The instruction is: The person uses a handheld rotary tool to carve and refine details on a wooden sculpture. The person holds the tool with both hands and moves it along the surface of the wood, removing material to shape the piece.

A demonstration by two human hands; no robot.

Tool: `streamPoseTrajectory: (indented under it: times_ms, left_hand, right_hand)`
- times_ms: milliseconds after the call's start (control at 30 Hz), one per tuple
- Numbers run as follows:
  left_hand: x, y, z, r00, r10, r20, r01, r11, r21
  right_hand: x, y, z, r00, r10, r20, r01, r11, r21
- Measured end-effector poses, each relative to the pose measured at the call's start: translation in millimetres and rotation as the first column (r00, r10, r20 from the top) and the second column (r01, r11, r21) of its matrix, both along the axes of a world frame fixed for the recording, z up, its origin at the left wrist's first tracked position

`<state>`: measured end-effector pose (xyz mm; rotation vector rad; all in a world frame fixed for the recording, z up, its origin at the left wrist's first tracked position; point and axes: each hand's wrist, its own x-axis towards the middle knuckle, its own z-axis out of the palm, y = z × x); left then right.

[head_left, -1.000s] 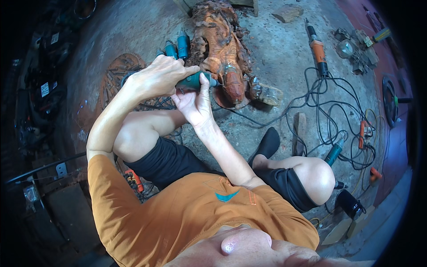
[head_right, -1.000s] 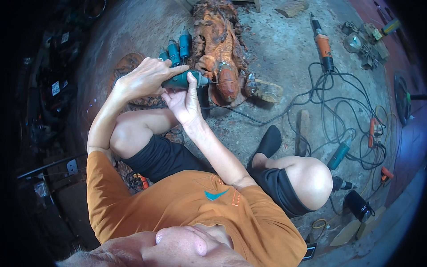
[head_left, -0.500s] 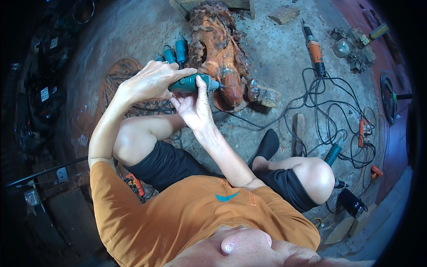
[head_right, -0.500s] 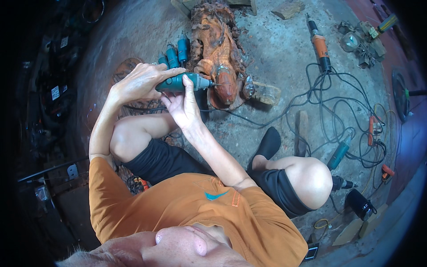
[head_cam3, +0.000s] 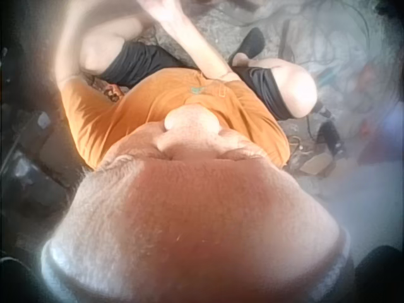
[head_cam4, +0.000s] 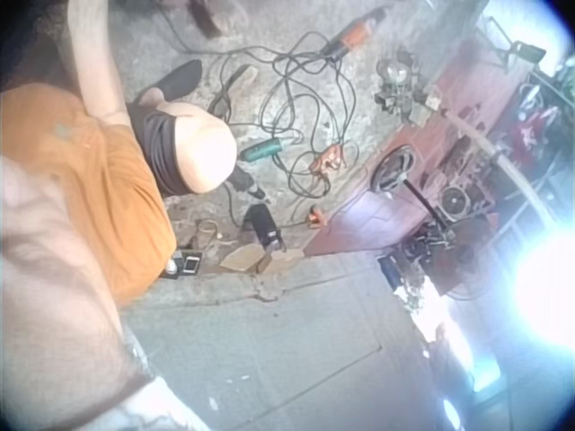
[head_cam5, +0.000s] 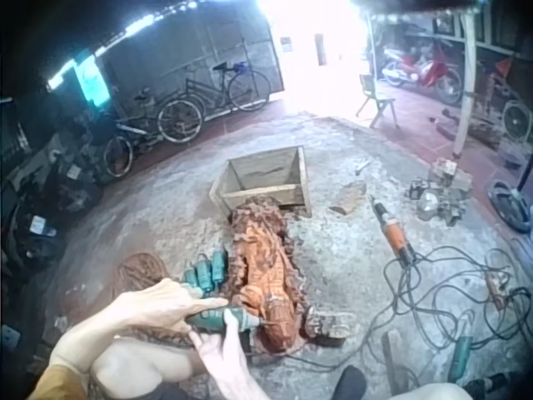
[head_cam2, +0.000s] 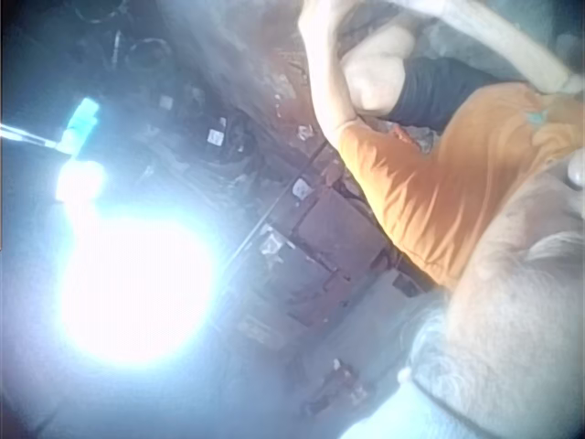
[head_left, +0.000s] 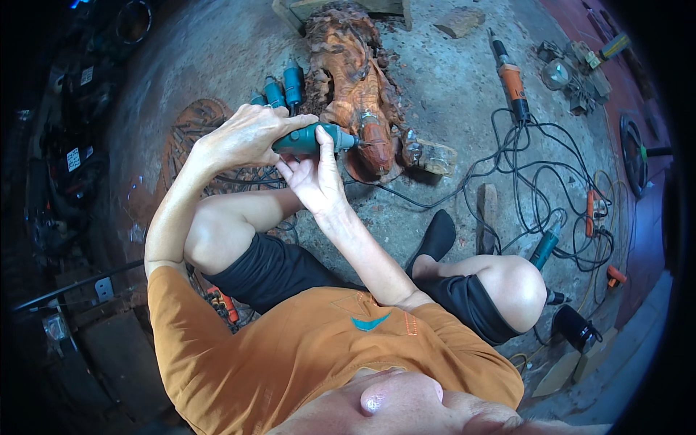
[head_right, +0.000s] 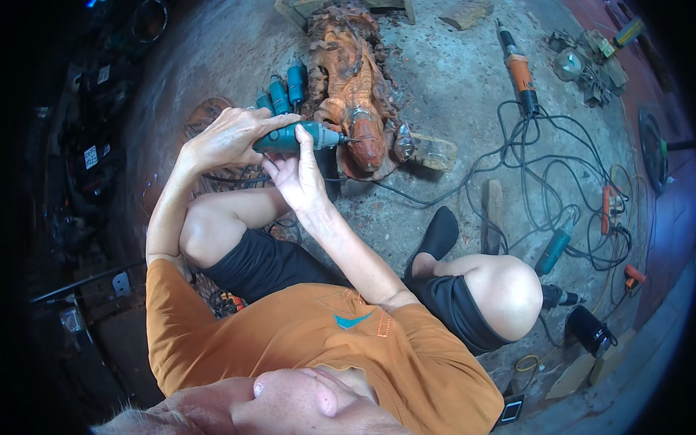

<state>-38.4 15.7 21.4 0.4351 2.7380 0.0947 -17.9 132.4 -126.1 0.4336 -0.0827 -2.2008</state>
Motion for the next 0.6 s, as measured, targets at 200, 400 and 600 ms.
streamPoseTrajectory:
  times_ms: [200,400,600]
  left_hand:
    - [4.3,-6.9,4.8,1.0,-0.006,0.017,0.006,1.0,0.007]
    - [17.3,-6.2,11.9,0.999,0.036,-0.041,-0.039,0.997,-0.072]
    - [18.0,-5.0,6.3,0.996,0.051,-0.07,-0.06,0.989,-0.133]
  right_hand:
    - [2.1,-3.4,2.8,0.999,0.042,0.011,-0.042,0.998,-0.046]
    - [-0.2,-5.6,7.0,0.995,0.062,-0.078,-0.067,0.996,-0.065]
    - [-10.8,-10.9,-1.5,0.988,0.077,-0.131,-0.088,0.992,-0.087]
